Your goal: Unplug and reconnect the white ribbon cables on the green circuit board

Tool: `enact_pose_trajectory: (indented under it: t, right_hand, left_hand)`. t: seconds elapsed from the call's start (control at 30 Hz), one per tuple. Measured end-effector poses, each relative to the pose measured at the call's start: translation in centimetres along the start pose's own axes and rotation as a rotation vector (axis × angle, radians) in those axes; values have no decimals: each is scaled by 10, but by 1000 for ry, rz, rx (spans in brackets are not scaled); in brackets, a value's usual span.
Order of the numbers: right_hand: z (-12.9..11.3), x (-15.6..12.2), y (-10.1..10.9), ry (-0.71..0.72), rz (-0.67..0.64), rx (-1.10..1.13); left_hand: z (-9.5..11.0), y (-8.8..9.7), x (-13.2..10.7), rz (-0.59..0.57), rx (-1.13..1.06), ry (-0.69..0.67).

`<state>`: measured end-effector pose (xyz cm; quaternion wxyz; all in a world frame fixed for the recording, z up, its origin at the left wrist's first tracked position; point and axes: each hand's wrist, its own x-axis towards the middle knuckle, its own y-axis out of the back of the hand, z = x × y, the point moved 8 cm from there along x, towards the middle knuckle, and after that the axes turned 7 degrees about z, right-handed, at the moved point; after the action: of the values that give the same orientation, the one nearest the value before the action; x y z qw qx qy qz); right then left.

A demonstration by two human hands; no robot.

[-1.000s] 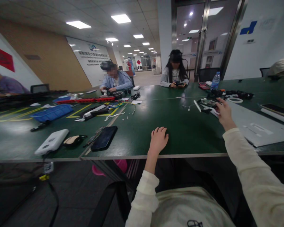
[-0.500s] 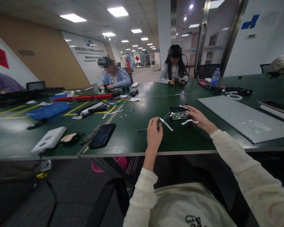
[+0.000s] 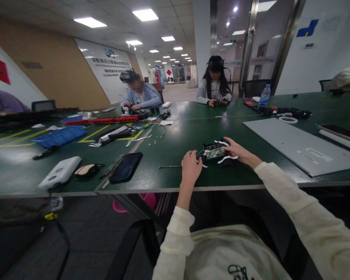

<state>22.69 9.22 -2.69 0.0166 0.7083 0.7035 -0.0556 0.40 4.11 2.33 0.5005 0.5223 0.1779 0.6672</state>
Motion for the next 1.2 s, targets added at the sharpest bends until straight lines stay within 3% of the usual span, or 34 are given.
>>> enact_pose_trajectory:
  t: [0.23,0.53,0.7,0.93,1.03,1.2]
  right_hand:
    - [2,0,3,-20,28,14]
    - [6,-3,21,5,129,10]
    - [-2,-4,29,157,212,-207]
    - [-31,1,53,393,439,-753]
    - [-29,17,57,338,371,-871]
    - [-15,32,46,241,195,-1007]
  left_hand:
    - [4,-3,-3,-33,34,-50]
    - [7,-12,-9,-122,49,-127]
    - [6,-12,-8,-127,39,-122]
    - [7,-11,-8,-129,40,-123]
    - [7,-11,-7,-132,30,-122]
    - [8,-12,-7,-143,23,-123]
